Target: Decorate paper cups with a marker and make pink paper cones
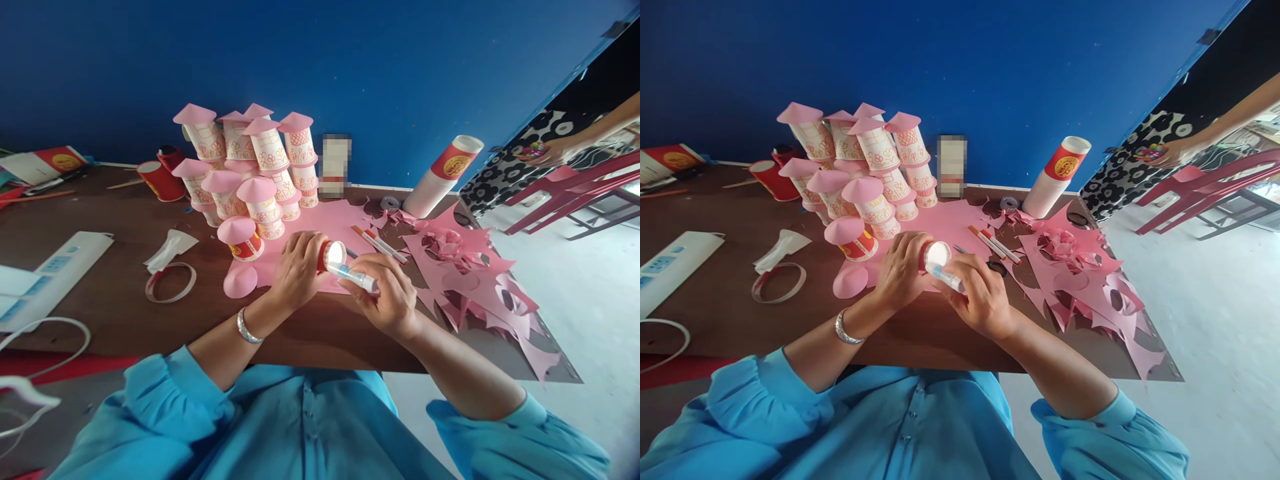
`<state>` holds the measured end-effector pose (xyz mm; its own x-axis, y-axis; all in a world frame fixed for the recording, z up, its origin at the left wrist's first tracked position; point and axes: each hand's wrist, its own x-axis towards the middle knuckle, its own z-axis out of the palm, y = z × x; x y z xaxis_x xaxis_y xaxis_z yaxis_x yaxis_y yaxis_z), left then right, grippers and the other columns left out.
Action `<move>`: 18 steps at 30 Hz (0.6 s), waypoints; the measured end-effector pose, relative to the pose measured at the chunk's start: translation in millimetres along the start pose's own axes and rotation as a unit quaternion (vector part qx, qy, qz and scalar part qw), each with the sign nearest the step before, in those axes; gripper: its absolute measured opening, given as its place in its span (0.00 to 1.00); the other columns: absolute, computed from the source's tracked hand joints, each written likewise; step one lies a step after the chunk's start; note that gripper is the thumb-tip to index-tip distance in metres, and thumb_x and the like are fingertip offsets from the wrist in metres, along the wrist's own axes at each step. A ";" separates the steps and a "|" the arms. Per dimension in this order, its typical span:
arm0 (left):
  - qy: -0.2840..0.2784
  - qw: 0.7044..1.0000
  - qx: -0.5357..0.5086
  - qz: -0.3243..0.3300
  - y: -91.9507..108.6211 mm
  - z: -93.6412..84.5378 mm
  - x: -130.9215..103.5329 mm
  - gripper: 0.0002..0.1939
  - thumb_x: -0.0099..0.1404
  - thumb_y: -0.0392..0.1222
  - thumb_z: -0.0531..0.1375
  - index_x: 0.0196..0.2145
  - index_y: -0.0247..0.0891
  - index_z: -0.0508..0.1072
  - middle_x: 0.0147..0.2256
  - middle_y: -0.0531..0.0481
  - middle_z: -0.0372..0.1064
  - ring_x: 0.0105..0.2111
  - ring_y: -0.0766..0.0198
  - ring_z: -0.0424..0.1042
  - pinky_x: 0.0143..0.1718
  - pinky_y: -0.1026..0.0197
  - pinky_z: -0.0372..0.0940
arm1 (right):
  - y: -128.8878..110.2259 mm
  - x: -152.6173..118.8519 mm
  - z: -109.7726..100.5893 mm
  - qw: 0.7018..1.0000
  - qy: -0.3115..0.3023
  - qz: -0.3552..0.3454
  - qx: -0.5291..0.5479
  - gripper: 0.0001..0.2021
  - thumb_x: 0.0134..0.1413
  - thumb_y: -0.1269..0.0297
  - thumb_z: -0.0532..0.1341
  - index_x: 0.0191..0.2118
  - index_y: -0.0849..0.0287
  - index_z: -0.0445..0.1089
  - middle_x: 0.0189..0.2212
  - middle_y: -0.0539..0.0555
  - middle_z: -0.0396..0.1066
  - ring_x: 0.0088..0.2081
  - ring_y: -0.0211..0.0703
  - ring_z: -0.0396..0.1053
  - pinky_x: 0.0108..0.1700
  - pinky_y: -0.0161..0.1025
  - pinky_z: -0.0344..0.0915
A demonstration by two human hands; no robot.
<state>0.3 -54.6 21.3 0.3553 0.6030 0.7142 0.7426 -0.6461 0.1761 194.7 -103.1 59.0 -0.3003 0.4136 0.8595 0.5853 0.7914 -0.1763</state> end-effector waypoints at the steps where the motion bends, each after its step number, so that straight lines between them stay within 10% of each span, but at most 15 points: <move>1: -0.007 1.000 0.000 -0.001 0.3 0.2 -0.5 0.21 0.67 0.35 0.64 0.56 0.37 0.66 0.48 0.37 0.75 0.49 0.45 0.73 0.51 0.47 0.71 | 0.9 0.7 -0.8 1.000 0.006 0.007 -0.003 0.09 0.68 0.66 0.67 0.50 0.55 0.71 0.38 0.56 0.80 0.40 0.48 0.80 0.39 0.43 0.78; 18: -0.033 0.999 0.001 0.008 2.1 1.8 -4.5 0.23 0.67 0.35 0.64 0.58 0.38 0.66 0.52 0.37 0.75 0.53 0.45 0.73 0.55 0.45 0.69 | 3.7 2.5 -2.6 1.000 0.009 0.004 -0.026 0.09 0.68 0.65 0.66 0.51 0.54 0.70 0.39 0.55 0.80 0.40 0.47 0.80 0.39 0.42 0.78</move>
<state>1.3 -57.9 17.2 0.4042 0.6214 0.6712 0.7368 -0.6560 0.1636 198.1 -100.4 61.8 -0.2815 0.4112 0.8670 0.6261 0.7634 -0.1588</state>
